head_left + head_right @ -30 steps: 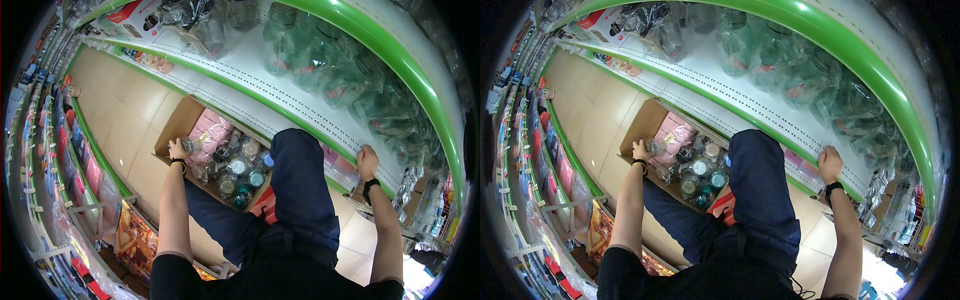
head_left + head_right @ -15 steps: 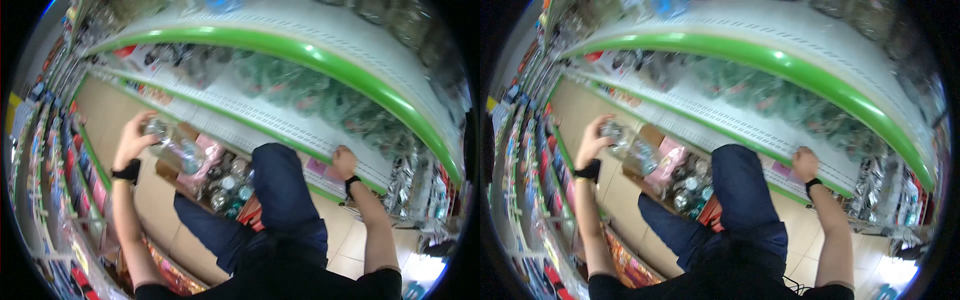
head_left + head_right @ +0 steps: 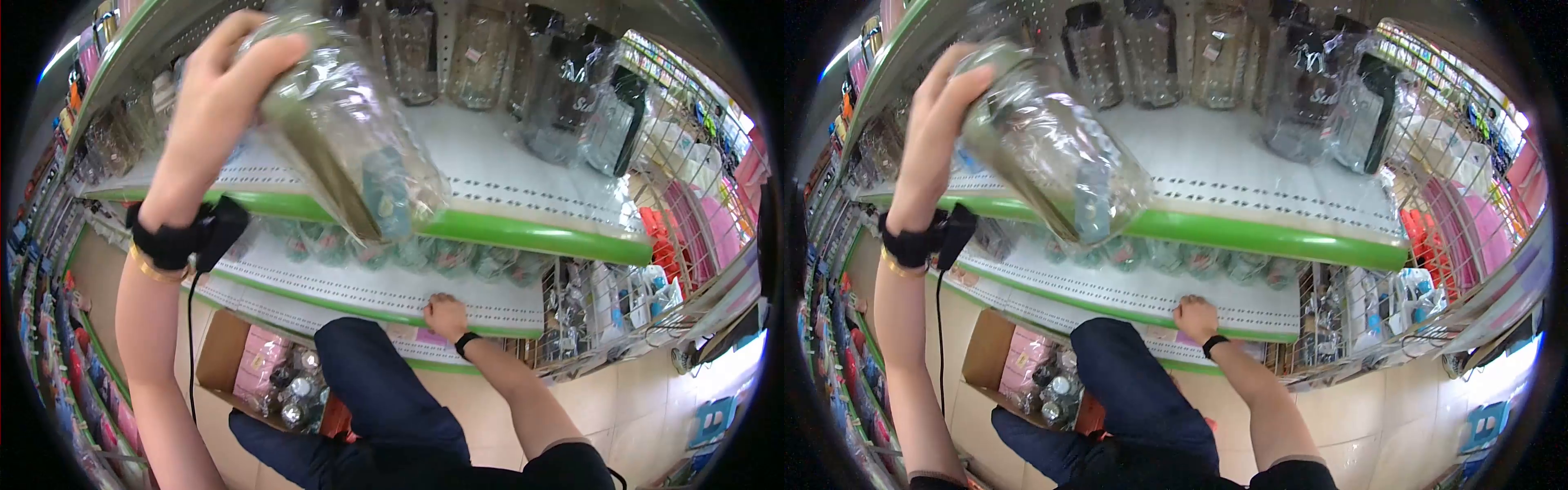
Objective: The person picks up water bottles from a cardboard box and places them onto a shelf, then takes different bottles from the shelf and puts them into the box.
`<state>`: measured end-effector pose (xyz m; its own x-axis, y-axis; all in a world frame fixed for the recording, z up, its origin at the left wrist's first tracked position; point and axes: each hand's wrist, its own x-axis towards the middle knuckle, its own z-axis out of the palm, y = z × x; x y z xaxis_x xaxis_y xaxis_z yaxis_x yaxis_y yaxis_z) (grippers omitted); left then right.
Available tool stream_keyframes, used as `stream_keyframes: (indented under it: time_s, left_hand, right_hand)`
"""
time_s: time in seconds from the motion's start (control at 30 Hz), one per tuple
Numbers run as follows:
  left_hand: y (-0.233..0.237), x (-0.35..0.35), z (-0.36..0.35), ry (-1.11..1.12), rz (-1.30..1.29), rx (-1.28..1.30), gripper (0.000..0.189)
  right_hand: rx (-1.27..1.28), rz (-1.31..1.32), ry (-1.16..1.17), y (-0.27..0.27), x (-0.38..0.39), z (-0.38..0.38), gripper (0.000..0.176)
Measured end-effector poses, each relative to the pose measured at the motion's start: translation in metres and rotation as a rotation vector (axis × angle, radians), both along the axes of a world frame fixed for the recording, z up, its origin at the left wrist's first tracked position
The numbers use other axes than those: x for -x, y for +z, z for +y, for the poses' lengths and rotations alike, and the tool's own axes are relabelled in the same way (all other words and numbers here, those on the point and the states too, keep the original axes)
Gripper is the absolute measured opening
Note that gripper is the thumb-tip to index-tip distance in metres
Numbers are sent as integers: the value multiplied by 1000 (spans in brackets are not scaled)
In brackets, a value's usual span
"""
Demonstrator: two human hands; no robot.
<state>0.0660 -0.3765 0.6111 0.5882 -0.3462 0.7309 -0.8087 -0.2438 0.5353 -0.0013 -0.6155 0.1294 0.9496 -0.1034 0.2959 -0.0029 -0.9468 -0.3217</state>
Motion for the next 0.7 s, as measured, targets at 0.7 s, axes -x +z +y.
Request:
stream_keyframes:
  time_s: [0.7]
  left_hand:
    - [8,-82,-232,229,-288,-384,65]
  right_hand:
    - [-56,-67,34,0,1,-3,16]
